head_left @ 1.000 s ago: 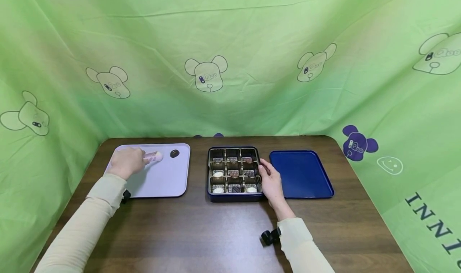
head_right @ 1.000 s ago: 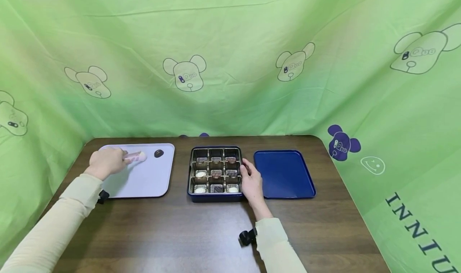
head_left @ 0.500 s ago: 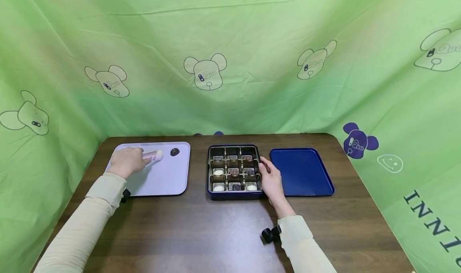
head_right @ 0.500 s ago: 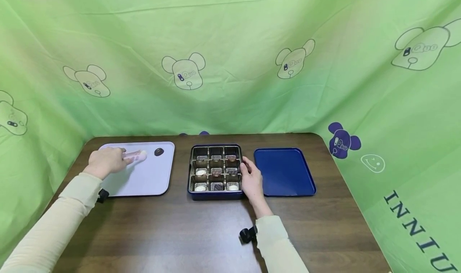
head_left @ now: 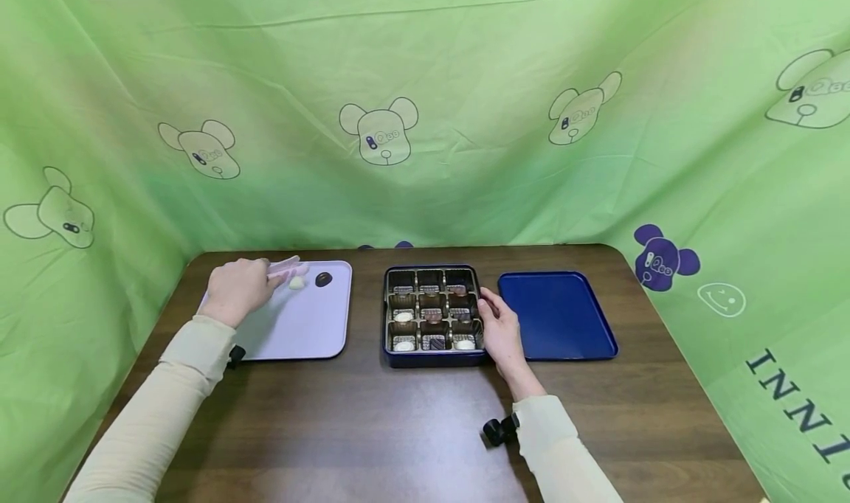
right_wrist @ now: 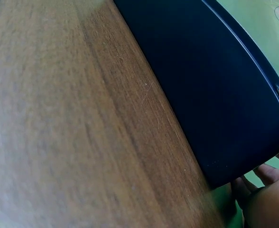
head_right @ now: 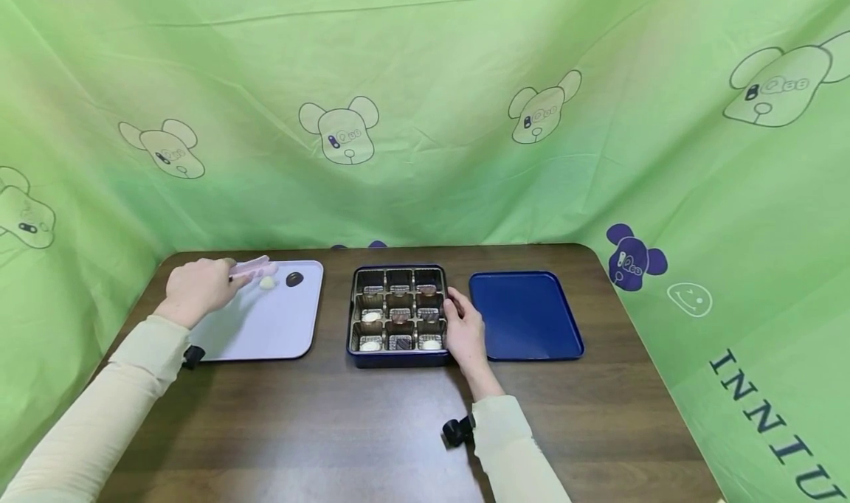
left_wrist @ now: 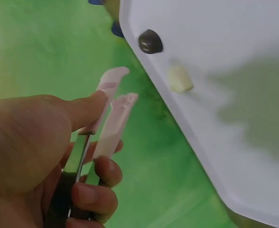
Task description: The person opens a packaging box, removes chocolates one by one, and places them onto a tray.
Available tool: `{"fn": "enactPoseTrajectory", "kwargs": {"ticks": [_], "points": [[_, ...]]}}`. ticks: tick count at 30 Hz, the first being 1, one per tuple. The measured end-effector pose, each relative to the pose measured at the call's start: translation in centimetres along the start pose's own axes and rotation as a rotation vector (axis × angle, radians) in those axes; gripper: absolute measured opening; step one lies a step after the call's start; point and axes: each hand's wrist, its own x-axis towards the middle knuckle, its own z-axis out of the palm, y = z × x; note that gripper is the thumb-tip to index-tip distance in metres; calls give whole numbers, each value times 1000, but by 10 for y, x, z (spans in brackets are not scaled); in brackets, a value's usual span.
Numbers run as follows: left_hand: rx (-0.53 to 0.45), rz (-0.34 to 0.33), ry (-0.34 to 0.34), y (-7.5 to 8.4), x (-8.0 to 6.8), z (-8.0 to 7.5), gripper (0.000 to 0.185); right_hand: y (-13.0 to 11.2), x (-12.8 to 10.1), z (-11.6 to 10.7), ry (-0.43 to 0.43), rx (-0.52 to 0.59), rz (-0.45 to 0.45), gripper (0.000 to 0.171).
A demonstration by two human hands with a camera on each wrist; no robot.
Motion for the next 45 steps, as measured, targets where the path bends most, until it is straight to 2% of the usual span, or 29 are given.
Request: {"fn": "enactPoseTrajectory", "kwargs": {"ticks": [8,13,18,27,33,38,45], "points": [[33,98,102,24,2,-9,37,0,1,-1,-6,-14,2,40],[36,153,153,47,8,-13,34,1,2,-1,-2,-7,-11,40],[37,197,138,72,14,-18,34,1,2,-1,-17,-23,-1,40],[53,294,142,121,33,-13,30,2,3,-1,-12,-6,-11,41],[85,343,85,153,41,-8,29,3,1,0,-15,7,-1,41],[111,396,73,175,45,-7,30,1,1,1,-4,16,-1,40],[194,444,22,206,48,-2,33,1,1,2,4,25,2,40]]}}
